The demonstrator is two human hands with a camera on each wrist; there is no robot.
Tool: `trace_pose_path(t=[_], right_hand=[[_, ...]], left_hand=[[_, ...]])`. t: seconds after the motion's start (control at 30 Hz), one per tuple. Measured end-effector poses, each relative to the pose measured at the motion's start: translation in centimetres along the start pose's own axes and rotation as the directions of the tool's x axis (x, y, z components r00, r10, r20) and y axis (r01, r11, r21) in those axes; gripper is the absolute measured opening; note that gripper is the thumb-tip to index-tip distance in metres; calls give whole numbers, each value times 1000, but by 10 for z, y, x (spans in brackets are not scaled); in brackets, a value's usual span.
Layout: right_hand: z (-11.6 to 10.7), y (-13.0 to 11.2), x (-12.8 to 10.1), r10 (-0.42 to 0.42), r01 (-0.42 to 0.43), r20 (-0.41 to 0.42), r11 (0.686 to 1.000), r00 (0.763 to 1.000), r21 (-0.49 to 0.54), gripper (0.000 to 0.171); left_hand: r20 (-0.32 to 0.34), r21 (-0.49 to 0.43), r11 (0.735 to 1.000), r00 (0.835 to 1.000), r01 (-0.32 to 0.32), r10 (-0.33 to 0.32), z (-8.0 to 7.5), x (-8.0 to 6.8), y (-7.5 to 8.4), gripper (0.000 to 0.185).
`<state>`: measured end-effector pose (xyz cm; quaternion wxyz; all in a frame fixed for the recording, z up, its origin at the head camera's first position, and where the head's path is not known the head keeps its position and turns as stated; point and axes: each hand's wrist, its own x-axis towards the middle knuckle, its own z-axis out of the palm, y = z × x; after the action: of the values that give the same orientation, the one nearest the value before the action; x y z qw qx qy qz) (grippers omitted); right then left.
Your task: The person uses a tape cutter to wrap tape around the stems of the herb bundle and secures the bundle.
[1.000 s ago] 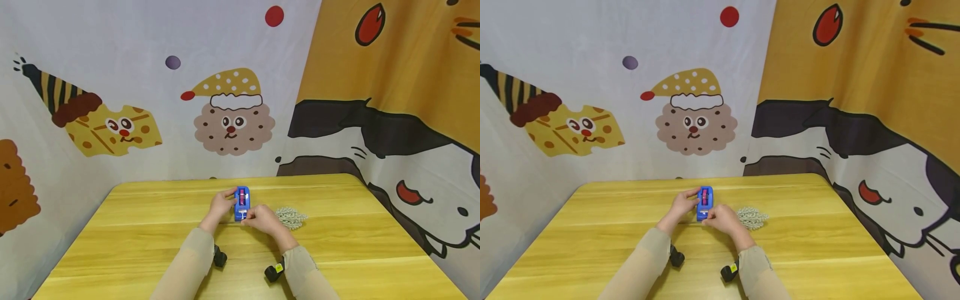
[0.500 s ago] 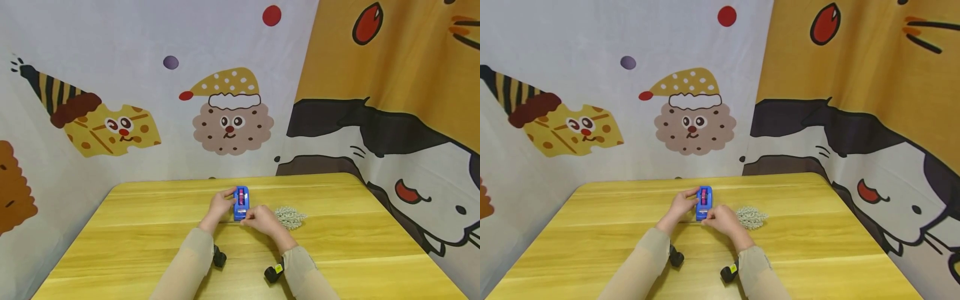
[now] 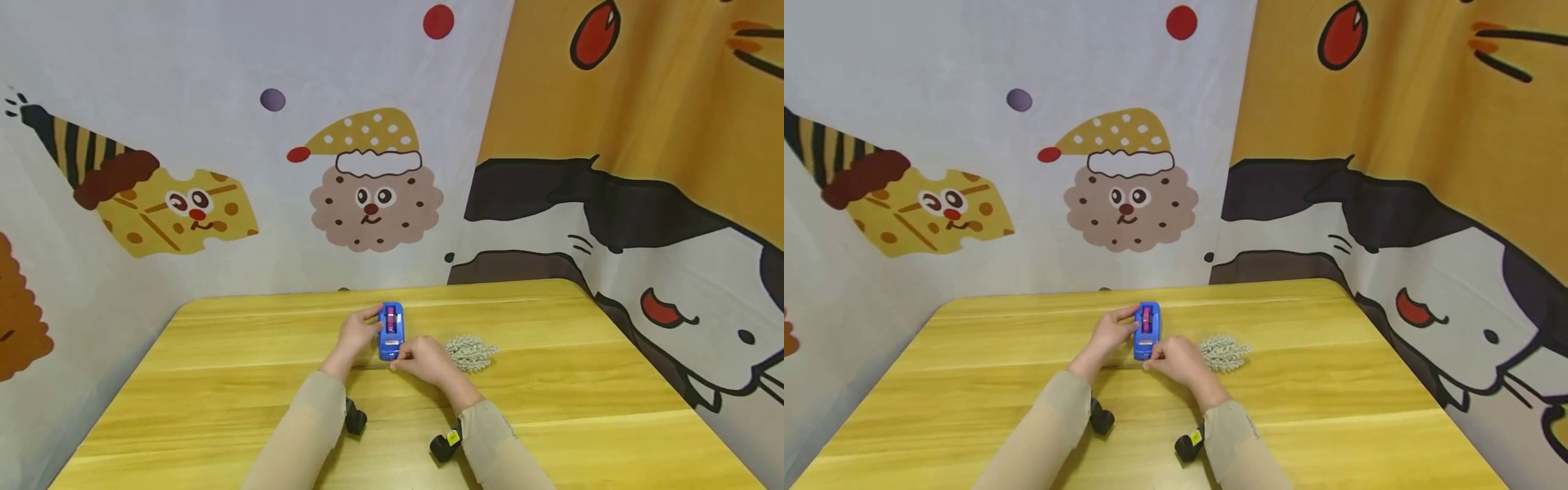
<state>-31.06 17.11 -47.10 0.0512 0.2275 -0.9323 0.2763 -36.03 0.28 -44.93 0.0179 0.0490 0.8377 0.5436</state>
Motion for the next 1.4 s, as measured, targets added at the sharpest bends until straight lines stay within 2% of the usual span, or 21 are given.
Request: trace_pose_path(t=[0.2, 0.37, 0.53, 0.67, 0.73, 0.9, 1.03, 1.17, 1.4], right_hand=[[-5, -2, 0, 9, -9, -1, 1000, 1000, 12, 21], [-13, -8, 1, -15, 14, 44, 1000, 999, 19, 24], [-22, -16, 1, -58, 54, 83, 998, 995, 43, 26], [-32, -24, 0, -63, 56, 103, 996, 993, 62, 26], [-37, -28, -1, -50, 42, 106, 996, 993, 74, 27], [-49, -36, -4, 20, -32, 98, 992, 995, 121, 30], [-53, -39, -6, 62, -75, 90, 986, 994, 148, 29], [-56, -40, -6, 72, -81, 68, 988, 995, 135, 26], [-60, -44, -7, 63, -70, 55, 988, 996, 136, 27]], left_hand=[[11, -17, 1000, 1000, -6, 6, -1, 3, 0, 40], [48, -21, 1000, 999, -14, 15, -6, 3, -1, 38], [66, 14, 999, 997, -48, 47, -23, -2, 6, 34], [98, 100, 992, 993, -75, 65, -44, -13, 16, 28], [150, 158, 979, 983, -126, 103, -54, -21, 18, 26], [286, 231, 930, 933, -287, 217, -70, -45, 22, 20], [333, 224, 913, 907, -340, 257, -73, -61, 25, 20], [365, 217, 908, 893, -358, 265, -70, -69, 25, 23], [364, 220, 902, 889, -371, 277, -67, -74, 24, 18]])
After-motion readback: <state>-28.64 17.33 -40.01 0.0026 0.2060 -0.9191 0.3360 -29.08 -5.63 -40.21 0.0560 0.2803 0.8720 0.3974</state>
